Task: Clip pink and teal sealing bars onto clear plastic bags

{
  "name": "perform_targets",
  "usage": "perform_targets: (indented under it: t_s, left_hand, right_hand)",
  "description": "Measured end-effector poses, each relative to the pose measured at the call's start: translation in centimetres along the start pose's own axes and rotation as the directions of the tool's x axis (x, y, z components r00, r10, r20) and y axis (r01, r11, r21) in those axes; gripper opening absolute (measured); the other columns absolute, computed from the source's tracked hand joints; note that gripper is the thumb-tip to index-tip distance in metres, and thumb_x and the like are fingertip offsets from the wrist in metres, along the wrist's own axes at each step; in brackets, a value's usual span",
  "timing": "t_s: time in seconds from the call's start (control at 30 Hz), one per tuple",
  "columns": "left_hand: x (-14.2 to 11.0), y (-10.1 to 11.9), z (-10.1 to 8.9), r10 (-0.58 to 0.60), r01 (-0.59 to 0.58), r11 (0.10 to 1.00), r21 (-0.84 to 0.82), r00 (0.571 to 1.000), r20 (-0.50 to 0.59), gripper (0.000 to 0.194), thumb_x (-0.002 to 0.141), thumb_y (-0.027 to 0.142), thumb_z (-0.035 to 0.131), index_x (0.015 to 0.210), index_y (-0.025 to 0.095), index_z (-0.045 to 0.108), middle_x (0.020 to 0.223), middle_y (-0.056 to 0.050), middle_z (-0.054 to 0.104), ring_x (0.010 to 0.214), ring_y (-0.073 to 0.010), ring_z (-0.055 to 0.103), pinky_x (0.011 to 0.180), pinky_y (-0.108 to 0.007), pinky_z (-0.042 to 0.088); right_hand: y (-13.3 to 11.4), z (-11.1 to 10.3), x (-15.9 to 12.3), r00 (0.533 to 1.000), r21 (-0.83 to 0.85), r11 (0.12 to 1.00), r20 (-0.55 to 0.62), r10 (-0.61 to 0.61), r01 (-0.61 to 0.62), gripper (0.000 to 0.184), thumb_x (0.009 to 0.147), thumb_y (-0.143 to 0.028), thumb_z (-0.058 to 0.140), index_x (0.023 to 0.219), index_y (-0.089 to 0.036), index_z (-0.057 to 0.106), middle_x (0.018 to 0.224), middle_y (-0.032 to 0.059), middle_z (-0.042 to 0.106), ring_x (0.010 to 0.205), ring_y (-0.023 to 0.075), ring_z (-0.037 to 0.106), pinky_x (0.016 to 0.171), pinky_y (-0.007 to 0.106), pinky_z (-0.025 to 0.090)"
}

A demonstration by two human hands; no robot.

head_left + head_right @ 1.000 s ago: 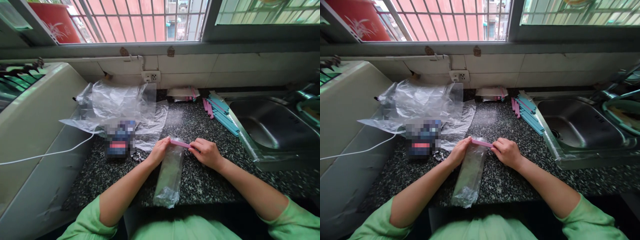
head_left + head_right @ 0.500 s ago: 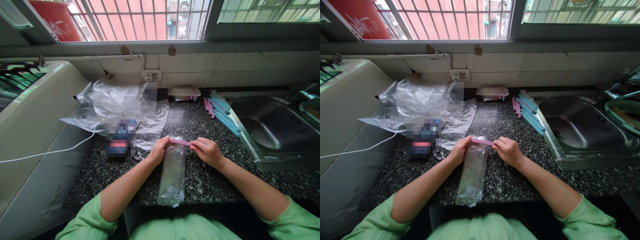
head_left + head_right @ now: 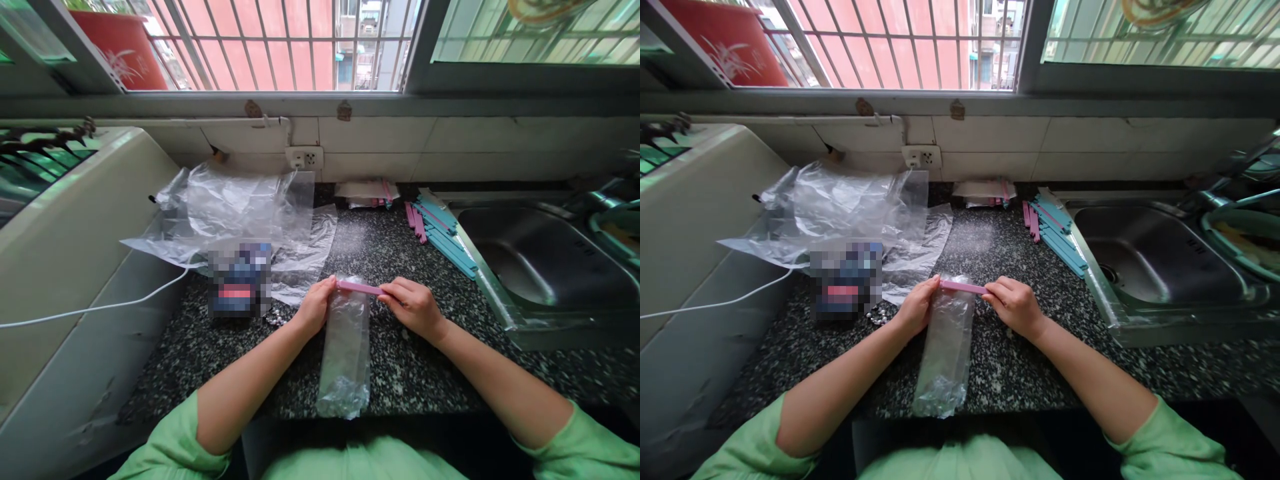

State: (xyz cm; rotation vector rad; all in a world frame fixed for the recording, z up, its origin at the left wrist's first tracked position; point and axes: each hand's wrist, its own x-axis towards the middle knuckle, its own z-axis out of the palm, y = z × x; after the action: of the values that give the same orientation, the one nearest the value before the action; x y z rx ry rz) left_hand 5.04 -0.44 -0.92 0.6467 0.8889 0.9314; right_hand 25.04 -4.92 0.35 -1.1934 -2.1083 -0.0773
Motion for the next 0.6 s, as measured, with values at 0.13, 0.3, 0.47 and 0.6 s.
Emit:
perform_targets:
  t_s: [0.13,0.3,0.47,0.6]
  left_hand:
    - [0.11,0.04,-0.04,-0.006,0.006,1.0,-0.007,1.0,-0.009,0.035,0.051,0.045,0.074,0.056,0.013,0.059,0.051,0.002,0.057,0.047,-0.0091,0.046,0.049,-0.021,0.034]
    - [0.17,0.07,-0.08,-0.006,0.005,1.0,-0.029,1.0,-0.02,0.029,0.059,0.039,0.07,0.058,0.013,0.059,0.05,0.002,0.057,0.045,-0.0089,0.045,0.048,-0.022,0.033]
    - [-0.04,0.12,0.03,0.013,-0.014,1.0,-0.025,1.0,-0.028,0.026,0.061,0.038,0.068,0.059,0.013,0.061,0.05,0.002,0.057,0.046,-0.0094,0.045,0.049,-0.021,0.033]
    - [-0.24,0.11,0.23,0.014,-0.014,0.999,-0.029,1.0,-0.019,0.028,0.06,0.04,0.069,0.058,0.014,0.061,0.051,0.001,0.058,0.046,-0.01,0.045,0.048,-0.022,0.034]
  right_hand:
    - [0.06,0.03,0.03,0.999,0.049,0.998,-0.023,0.029,-0.028,0.007,0.083,-0.022,0.055,0.084,-0.018,0.062,0.069,0.0034,0.061,0.062,0.0132,0.058,0.059,0.024,0.048]
    - [0.11,0.03,0.16,0.997,0.116,0.992,-0.052,0.063,-0.056,0.007,0.082,-0.021,0.056,0.088,-0.02,0.06,0.074,0.0038,0.062,0.065,0.013,0.059,0.061,0.024,0.049]
    - [-0.02,-0.02,0.41,0.995,0.134,0.989,-0.072,0.076,-0.065,0.007,0.084,-0.022,0.054,0.088,-0.019,0.058,0.07,0.0024,0.058,0.062,0.0124,0.056,0.057,0.023,0.047]
    - [0.06,-0.06,0.34,0.99,0.138,0.987,-0.099,0.102,-0.088,0.008,0.086,-0.024,0.05,0.087,-0.019,0.056,0.067,0.0014,0.055,0.061,0.0128,0.053,0.056,0.024,0.045]
